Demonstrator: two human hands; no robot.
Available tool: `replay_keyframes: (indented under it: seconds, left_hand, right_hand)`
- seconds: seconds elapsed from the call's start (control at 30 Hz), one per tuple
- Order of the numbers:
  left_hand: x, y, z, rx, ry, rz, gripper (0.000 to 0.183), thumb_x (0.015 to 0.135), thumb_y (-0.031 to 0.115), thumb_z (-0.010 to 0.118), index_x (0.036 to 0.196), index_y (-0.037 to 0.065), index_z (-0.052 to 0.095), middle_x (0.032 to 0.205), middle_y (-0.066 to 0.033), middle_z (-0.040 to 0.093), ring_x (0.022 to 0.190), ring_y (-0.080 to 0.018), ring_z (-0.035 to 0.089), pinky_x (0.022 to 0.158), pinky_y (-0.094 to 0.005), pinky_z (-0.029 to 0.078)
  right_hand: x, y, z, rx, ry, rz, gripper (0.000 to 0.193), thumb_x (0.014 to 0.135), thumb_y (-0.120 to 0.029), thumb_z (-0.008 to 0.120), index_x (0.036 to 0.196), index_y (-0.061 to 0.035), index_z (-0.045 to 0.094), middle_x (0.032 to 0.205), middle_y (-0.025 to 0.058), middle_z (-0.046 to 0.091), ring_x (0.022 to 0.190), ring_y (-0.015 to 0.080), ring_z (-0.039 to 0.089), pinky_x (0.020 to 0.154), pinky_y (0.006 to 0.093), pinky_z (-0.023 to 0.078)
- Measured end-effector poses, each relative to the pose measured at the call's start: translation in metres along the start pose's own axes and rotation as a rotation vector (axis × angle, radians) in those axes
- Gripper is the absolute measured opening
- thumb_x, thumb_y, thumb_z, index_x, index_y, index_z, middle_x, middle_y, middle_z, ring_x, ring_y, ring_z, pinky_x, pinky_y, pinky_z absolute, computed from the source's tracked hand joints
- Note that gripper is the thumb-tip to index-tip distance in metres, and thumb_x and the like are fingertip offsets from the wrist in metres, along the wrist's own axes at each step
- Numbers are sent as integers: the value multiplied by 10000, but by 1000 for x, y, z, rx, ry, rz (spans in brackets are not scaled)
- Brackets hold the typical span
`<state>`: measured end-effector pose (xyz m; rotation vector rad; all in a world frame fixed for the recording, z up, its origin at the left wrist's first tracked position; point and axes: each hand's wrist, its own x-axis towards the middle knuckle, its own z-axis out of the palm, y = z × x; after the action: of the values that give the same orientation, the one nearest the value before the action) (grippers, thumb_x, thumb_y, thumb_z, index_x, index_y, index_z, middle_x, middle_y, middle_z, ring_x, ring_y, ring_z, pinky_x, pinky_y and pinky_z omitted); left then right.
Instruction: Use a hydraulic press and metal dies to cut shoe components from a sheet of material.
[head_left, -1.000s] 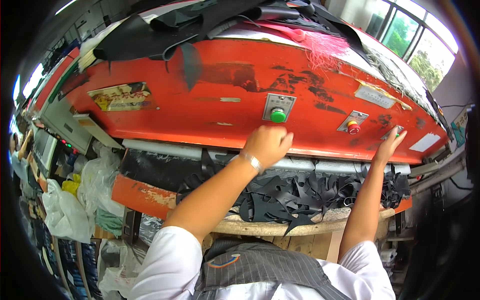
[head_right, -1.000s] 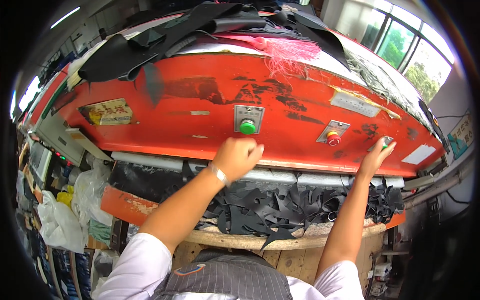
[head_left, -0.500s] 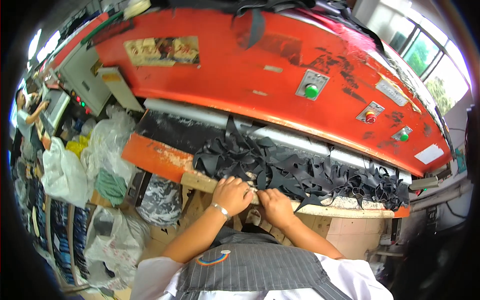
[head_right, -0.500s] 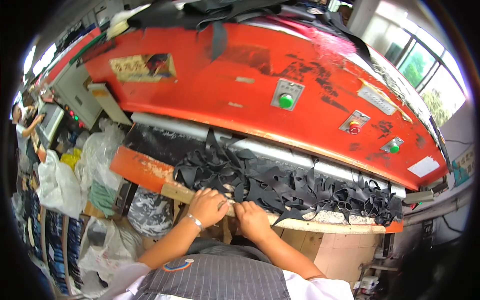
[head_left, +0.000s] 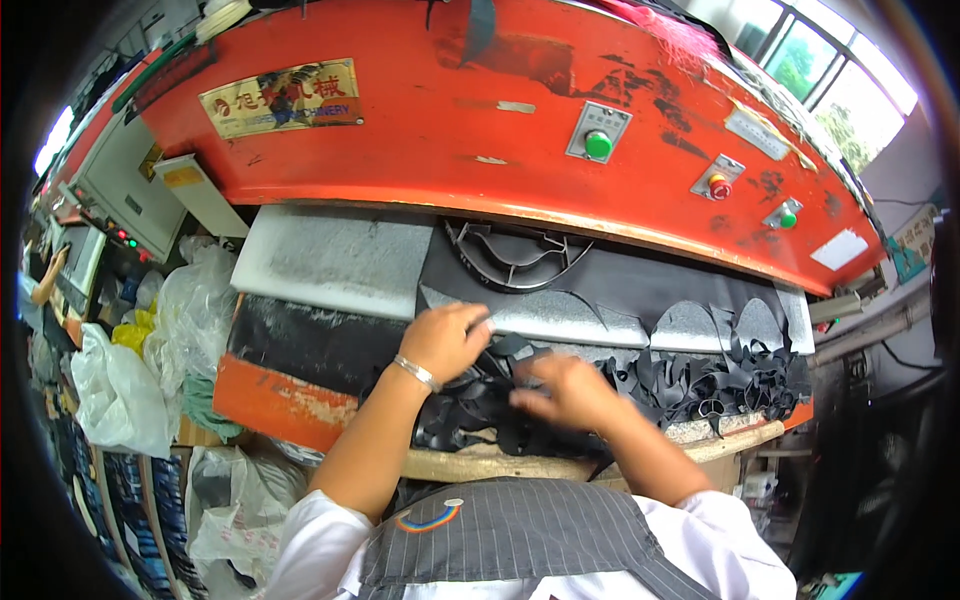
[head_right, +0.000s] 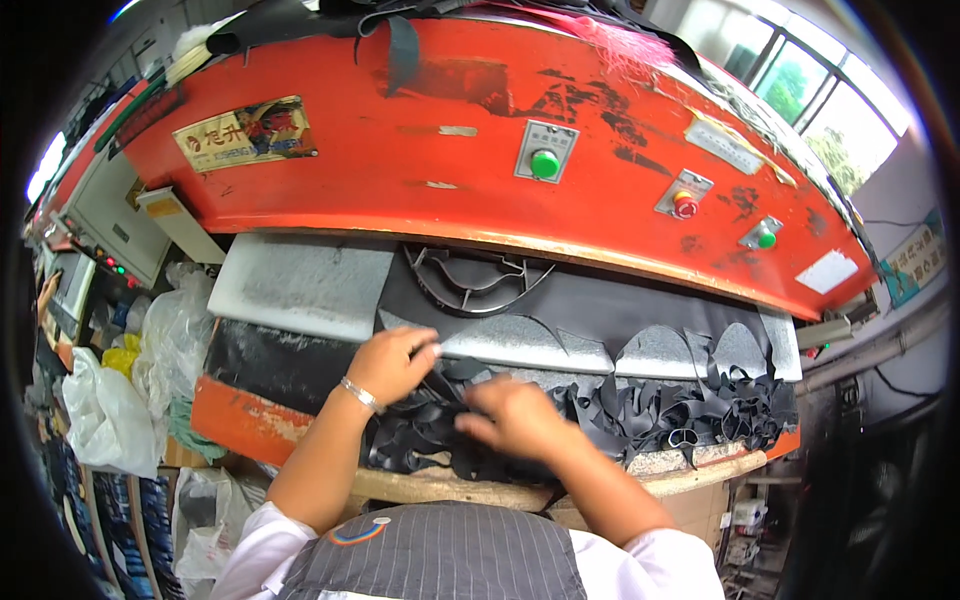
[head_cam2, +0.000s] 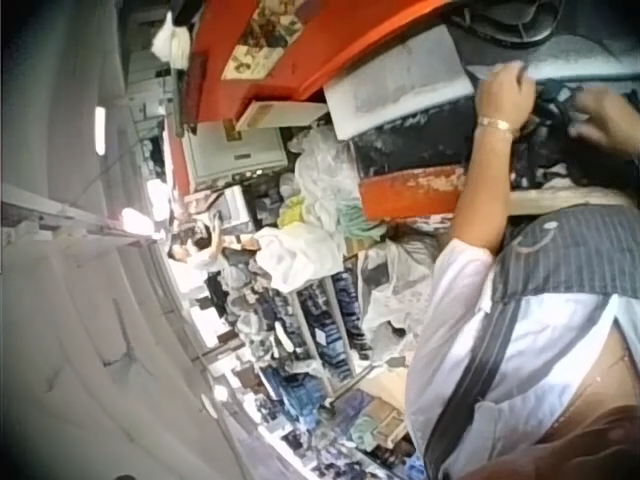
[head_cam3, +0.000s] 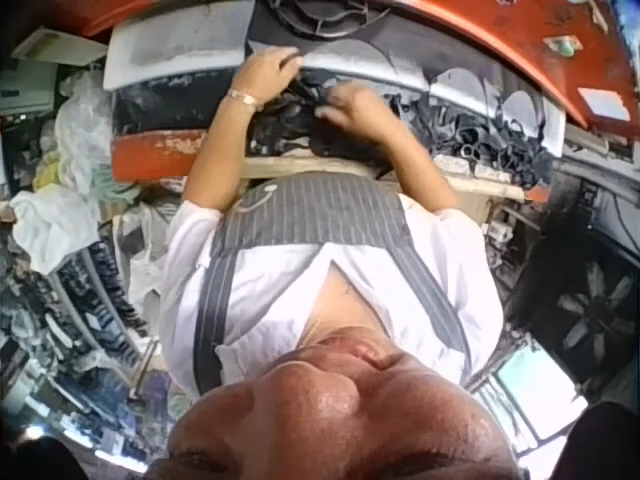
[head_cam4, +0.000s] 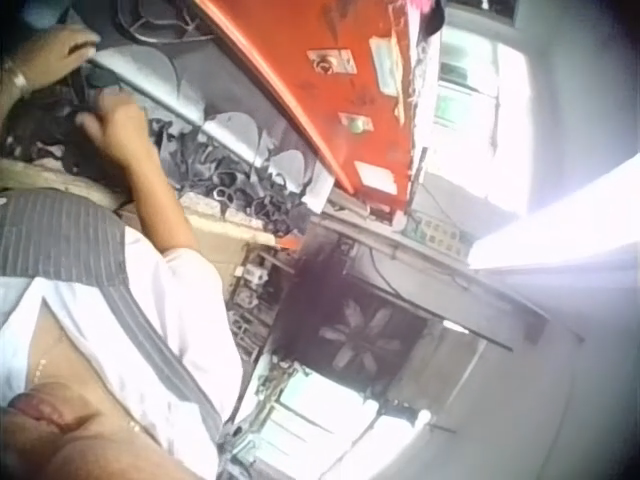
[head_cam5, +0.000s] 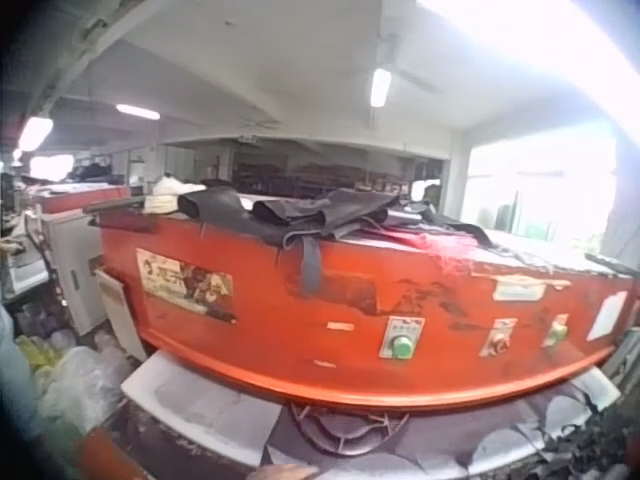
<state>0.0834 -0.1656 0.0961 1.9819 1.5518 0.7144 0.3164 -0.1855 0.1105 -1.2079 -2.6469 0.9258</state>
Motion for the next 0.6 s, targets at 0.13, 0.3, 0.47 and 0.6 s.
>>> replay_keyframes:
  seconds: [0.13, 0.3, 0.47, 0.6]
  left_hand:
    - [32, -55, 46, 263, 116, 24, 542, 872, 341, 597, 1286, -1, 528, 1374, -204, 483, 1291, -362, 428, 1090, -456, 312]
    - [21, -60, 67, 317, 69, 35, 636, 893, 380, 548, 1384, -3, 419, 1484, -185, 357, 1397, -310, 302, 1148, -452, 208]
    - [23, -63, 58, 345, 84, -7, 632, 936, 412, 466, 1401, -11, 397, 1479, -185, 366, 1407, -304, 285, 1157, -444, 188]
    - [7, -56, 46, -946, -31, -55, 675, 1020, 499, 228, 1422, -32, 340, 1474, -169, 372, 1396, -266, 308, 1155, -414, 204]
  right_hand:
    - [94, 60, -21, -431, 483, -67, 684, 701, -462, 758, 1245, -111, 540, 1384, 300, 384, 1288, 462, 368, 1076, 553, 283]
    - [119, 86, -23, -418, 372, -103, 716, 587, -454, 815, 1170, -110, 582, 1362, 297, 391, 1263, 457, 371, 1061, 528, 305]
    - [116, 58, -28, -418, 490, -115, 683, 496, -410, 846, 1054, -101, 601, 1313, 266, 408, 1211, 456, 377, 1018, 538, 321]
    - [68, 6, -17, -251, 646, -78, 750, 490, -391, 865, 1098, -71, 564, 1299, 282, 379, 1178, 464, 376, 976, 554, 327]
